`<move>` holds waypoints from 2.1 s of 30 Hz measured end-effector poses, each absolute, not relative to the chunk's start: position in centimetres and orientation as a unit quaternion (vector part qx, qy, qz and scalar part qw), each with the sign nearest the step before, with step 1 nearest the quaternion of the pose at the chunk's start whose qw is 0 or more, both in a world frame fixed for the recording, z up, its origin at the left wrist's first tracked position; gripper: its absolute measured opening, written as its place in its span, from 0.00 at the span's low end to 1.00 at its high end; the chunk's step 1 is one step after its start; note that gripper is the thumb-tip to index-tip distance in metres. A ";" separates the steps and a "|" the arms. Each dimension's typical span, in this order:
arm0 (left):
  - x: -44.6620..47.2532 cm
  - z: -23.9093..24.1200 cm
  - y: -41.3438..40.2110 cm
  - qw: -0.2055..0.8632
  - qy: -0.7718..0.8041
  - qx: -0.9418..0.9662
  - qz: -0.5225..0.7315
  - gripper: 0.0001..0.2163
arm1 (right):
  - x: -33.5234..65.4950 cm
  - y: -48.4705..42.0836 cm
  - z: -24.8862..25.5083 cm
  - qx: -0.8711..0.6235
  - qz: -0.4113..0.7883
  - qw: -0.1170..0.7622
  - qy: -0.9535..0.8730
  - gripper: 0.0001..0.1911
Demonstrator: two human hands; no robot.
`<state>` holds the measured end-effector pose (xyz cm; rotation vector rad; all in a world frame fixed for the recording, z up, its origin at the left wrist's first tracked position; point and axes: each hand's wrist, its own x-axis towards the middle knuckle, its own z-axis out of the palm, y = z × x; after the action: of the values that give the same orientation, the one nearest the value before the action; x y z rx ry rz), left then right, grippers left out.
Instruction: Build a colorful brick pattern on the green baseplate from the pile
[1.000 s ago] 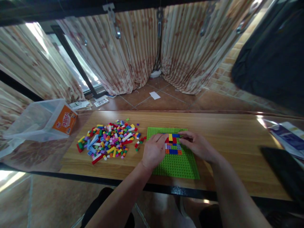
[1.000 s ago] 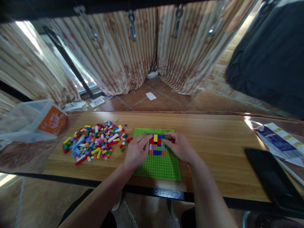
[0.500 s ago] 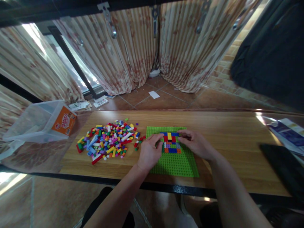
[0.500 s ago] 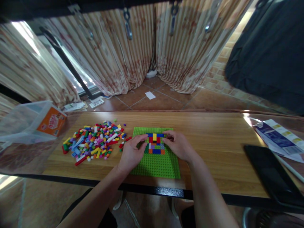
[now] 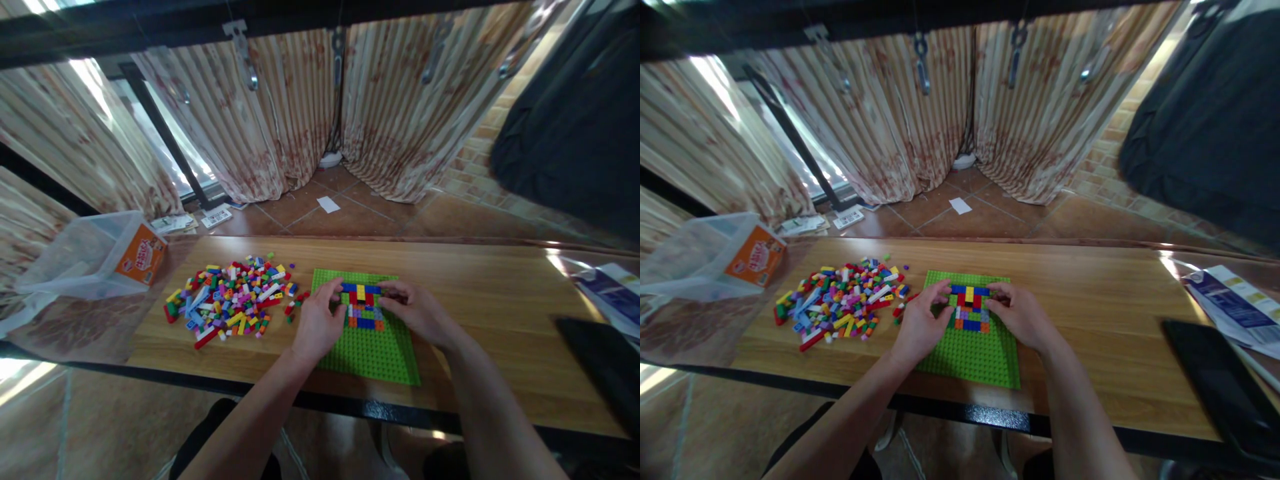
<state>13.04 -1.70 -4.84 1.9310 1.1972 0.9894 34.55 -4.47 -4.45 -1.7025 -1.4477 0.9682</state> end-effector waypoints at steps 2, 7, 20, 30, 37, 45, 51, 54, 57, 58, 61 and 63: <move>13.1 -4.9 -1.7 0.326 0.461 0.735 0.376 0.24 | 34.6 -4.5 -4.6 -0.661 0.368 0.342 -0.557 0.19; 13.1 -4.9 -1.9 0.308 0.460 0.747 0.368 0.22 | 34.6 -4.5 -4.5 -0.660 0.362 0.334 -0.567 0.19; 12.8 -5.3 -0.9 0.313 0.440 0.763 0.357 0.25 | 34.5 -4.5 -4.2 -0.662 0.346 0.332 -0.576 0.18; 12.3 -4.9 -0.7 0.340 0.431 0.757 0.355 0.27 | 34.5 -4.5 -4.3 -0.650 0.346 0.336 -0.588 0.17; 12.4 -5.0 -0.2 0.326 0.450 0.746 0.366 0.19 | 34.7 -4.6 -4.5 -0.645 0.348 0.333 -0.593 0.17; 14.2 -4.5 0.5 0.320 0.527 0.717 0.325 0.19 | 34.4 -4.6 -4.0 -0.662 0.339 0.325 -0.585 0.17; 14.7 -4.1 0.9 0.314 0.550 0.712 0.302 0.19 | 34.2 -4.6 -4.1 -0.665 0.337 0.328 -0.579 0.16; 14.8 -4.0 0.7 0.308 0.558 0.711 0.297 0.18 | 34.2 -4.6 -4.3 -0.659 0.346 0.338 -0.576 0.16; 14.9 -4.0 0.3 0.292 0.560 0.719 0.291 0.16 | 34.2 -4.5 -4.3 -0.663 0.350 0.341 -0.567 0.16; 14.9 -4.1 0.1 0.287 0.559 0.723 0.289 0.16 | 34.2 -4.5 -4.3 -0.665 0.350 0.339 -0.566 0.16; 15.1 -4.2 -0.4 0.280 0.554 0.731 0.284 0.16 | 34.3 -4.4 -4.3 -0.665 0.351 0.332 -0.569 0.17; 15.1 -4.3 -0.6 0.278 0.550 0.734 0.286 0.16 | 34.3 -4.5 -4.4 -0.669 0.346 0.330 -0.570 0.18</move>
<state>15.07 -0.58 -4.26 1.9699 1.4759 0.7672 34.32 -4.45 -4.38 -1.7483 -1.4894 0.9047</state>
